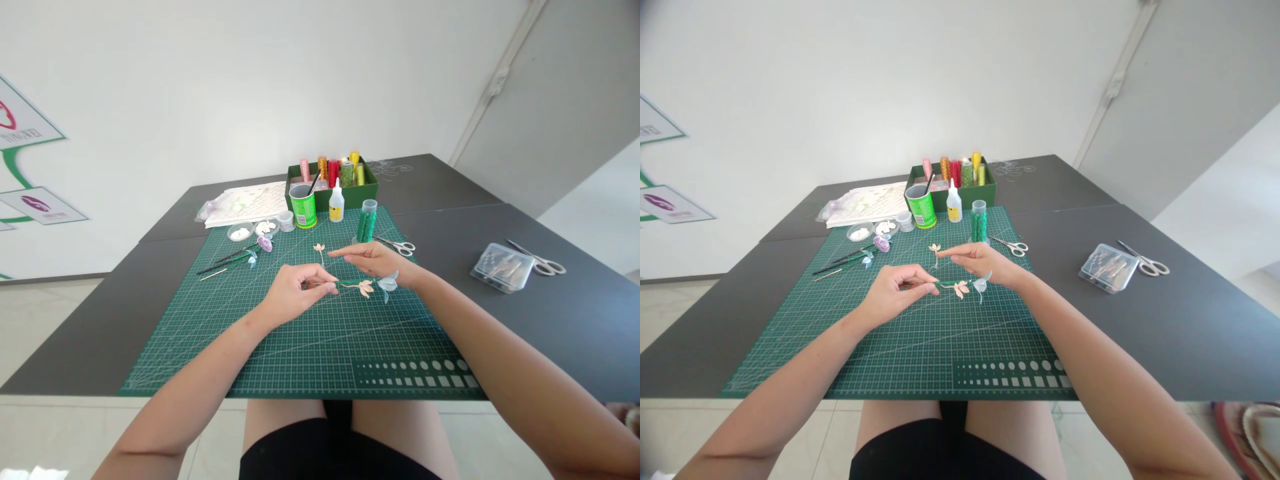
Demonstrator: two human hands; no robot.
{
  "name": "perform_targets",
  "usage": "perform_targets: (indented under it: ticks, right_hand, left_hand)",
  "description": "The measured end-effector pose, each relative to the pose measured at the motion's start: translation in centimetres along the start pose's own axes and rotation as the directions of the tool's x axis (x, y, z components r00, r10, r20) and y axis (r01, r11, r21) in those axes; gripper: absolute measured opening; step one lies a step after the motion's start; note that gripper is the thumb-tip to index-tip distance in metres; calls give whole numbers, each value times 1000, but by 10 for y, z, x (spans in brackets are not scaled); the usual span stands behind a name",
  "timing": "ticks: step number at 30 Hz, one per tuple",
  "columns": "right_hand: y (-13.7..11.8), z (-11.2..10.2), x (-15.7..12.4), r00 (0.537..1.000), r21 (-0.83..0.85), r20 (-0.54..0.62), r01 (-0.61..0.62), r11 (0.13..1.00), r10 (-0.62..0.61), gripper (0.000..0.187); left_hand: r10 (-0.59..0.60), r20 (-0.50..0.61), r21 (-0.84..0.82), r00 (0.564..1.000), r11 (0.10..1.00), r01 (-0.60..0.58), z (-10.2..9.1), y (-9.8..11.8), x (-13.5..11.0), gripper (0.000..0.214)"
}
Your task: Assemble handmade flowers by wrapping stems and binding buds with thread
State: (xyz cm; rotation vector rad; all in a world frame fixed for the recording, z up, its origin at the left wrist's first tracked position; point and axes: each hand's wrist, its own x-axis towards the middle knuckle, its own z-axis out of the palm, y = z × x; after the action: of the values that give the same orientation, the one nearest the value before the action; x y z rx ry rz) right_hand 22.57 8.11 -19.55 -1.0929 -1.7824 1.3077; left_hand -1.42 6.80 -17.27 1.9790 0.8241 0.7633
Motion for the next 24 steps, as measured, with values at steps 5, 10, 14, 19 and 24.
perform_targets:
  ticks: [5, 10, 14, 19, 24]
  right_hand:
    - [2, 4, 1, 1000, -128, 17, 27, 991, -25, 44]
    - [-8, 6, -5, 985, -170, 168, -3, 986, 32, 39]
    - [-14, 8, -7, 991, -151, 132, 8, 988, 12, 36]
    - [-11, 10, -3, 1000, -172, 6, -1, 985, 2, 34]
    - [0, 12, 6, 840, -156, -542, -96, 983, -4, 32]
  left_hand:
    - [-30, -190, -76, 981, 997, 15, -6, -4, 4, 19]
    - [-100, -354, -174, 930, 984, 39, -9, -7, 9, 20]
    - [-181, -366, -331, 913, 942, 54, -9, -8, 12, 21]
    - [-246, -328, -448, 912, 891, 79, -7, -7, 13, 23]
    - [-295, -335, -494, 895, 864, 100, -7, -10, 14, 25]
